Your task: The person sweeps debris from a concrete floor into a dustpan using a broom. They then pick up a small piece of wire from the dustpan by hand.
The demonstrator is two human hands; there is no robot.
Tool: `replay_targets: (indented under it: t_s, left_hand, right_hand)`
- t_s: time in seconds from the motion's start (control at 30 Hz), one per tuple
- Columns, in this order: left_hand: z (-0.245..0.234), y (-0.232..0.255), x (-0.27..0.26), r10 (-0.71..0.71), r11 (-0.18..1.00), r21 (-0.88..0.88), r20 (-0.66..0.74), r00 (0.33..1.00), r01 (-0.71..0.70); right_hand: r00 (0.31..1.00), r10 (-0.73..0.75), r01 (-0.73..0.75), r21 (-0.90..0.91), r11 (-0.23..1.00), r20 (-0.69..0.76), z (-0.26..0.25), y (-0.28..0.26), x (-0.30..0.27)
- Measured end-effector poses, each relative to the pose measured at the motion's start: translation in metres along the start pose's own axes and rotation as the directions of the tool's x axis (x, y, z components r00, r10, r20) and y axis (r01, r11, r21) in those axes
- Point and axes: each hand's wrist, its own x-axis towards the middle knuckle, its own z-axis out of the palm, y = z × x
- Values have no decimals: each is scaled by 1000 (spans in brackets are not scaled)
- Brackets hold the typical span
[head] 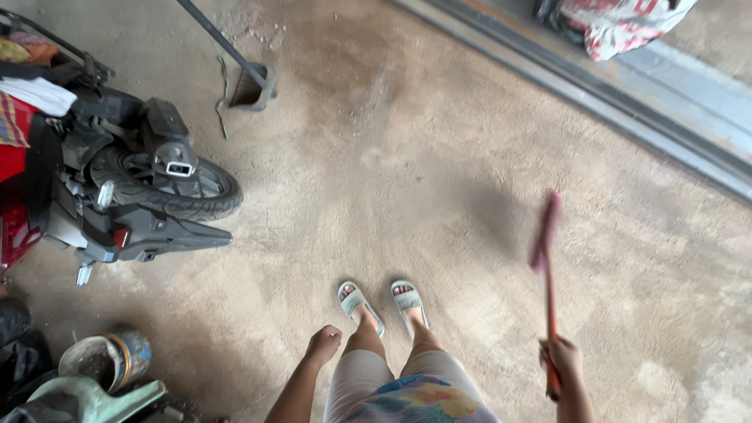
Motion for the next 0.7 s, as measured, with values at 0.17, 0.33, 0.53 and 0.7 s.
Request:
replay_targets:
  t_s: [0.17, 0.33, 0.53, 0.7]
  left_hand:
    - [5, 31, 12, 139, 985, 106, -26, 990, -135]
    - [0, 61, 32, 250, 965, 85, -6, 968, -249]
    - [-23, 65, 51, 139, 990, -3, 27, 990, -139]
    - [-64, 55, 58, 50, 977, 207, 31, 998, -55]
  right_hand:
    - [987, 69, -34, 230, 972, -143, -36, 30, 16]
    - [985, 153, -123, 312, 942, -75, -23, 23, 37]
    - [983, 53, 35, -461, 887, 177, 104, -32, 33]
    - [956, -21, 30, -24, 999, 292, 253, -100, 5]
